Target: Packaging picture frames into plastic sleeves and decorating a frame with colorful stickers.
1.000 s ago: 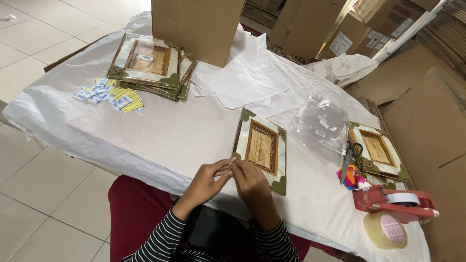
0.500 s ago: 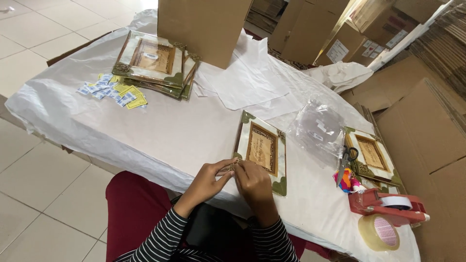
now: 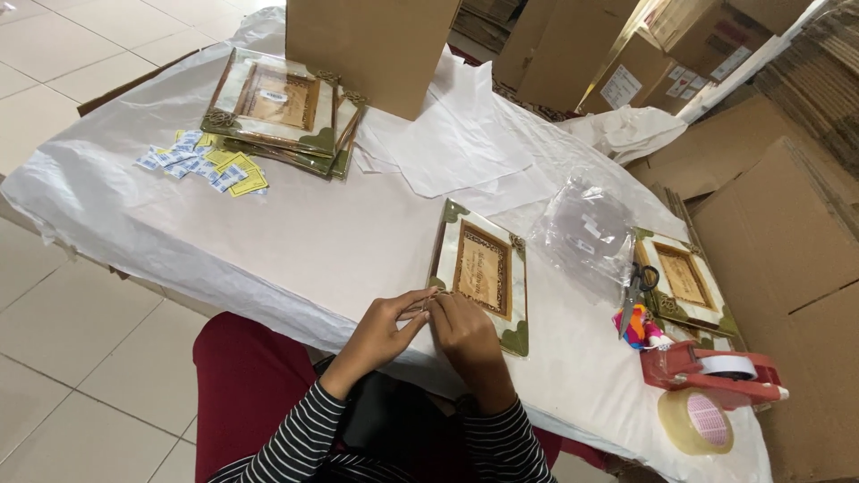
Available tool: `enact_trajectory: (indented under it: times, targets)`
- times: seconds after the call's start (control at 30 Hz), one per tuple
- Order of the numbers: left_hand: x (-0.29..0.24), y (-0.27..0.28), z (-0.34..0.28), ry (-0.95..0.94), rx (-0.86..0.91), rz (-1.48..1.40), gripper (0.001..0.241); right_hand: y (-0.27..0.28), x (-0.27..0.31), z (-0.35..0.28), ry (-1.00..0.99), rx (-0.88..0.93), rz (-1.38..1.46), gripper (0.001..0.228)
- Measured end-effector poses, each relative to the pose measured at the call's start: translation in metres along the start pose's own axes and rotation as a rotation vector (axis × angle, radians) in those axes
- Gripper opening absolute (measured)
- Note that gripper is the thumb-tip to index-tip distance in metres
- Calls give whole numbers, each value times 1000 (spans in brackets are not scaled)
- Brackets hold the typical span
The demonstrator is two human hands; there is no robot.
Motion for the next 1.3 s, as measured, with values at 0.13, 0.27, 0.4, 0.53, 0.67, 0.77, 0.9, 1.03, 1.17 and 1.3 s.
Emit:
enact_trajectory:
  times: [0.13,0.27,0.4,0.53,0.67,0.77,0.9,1.03,1.17,1.3]
  targets:
    - [0,0,-3,-8,-11,16,42,-13,5,-11,63,-43,-60,5]
    - [3,-1,-4,-58,-46,22,42,-12,12,-18,138,-107,-89,8]
    - [-6,-1,-7,-72,-62,52,41,-11,15,-24,169,-138,-122,9]
    - [-10,2,-5,-78,-77,84,38,-15,21,-22,162,-149,-141,11]
    - [-12,7,-4,-77,-88,62,30,10,17,-14,-56,-190,-24,9]
    - [10,6,-4,-132,-113,93,22,10,-4,-39,-333,-220,117,20]
    - [12,6,-5,-149,-121,110,18,2,-32,-77,-586,-184,206,55]
    - [14,3,-6,-139,-102,91,20,-3,-41,-91,-601,-183,245,42]
    - [20,4,-5,-108,-130,39,18,-6,-45,-96,-624,-183,256,35]
    - [22,6,-5,-56,-147,-2,17,1,-38,-95,-598,-250,197,24]
Point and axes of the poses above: each hand's wrist, its own z-axis towards the middle knuckle, its own y-axis out of the back of the hand, x = y × z, the point moved 10 cm from there along z, towards the middle knuckle, and after that the axes turned 1 degree about -x, right-handed, at the moved point
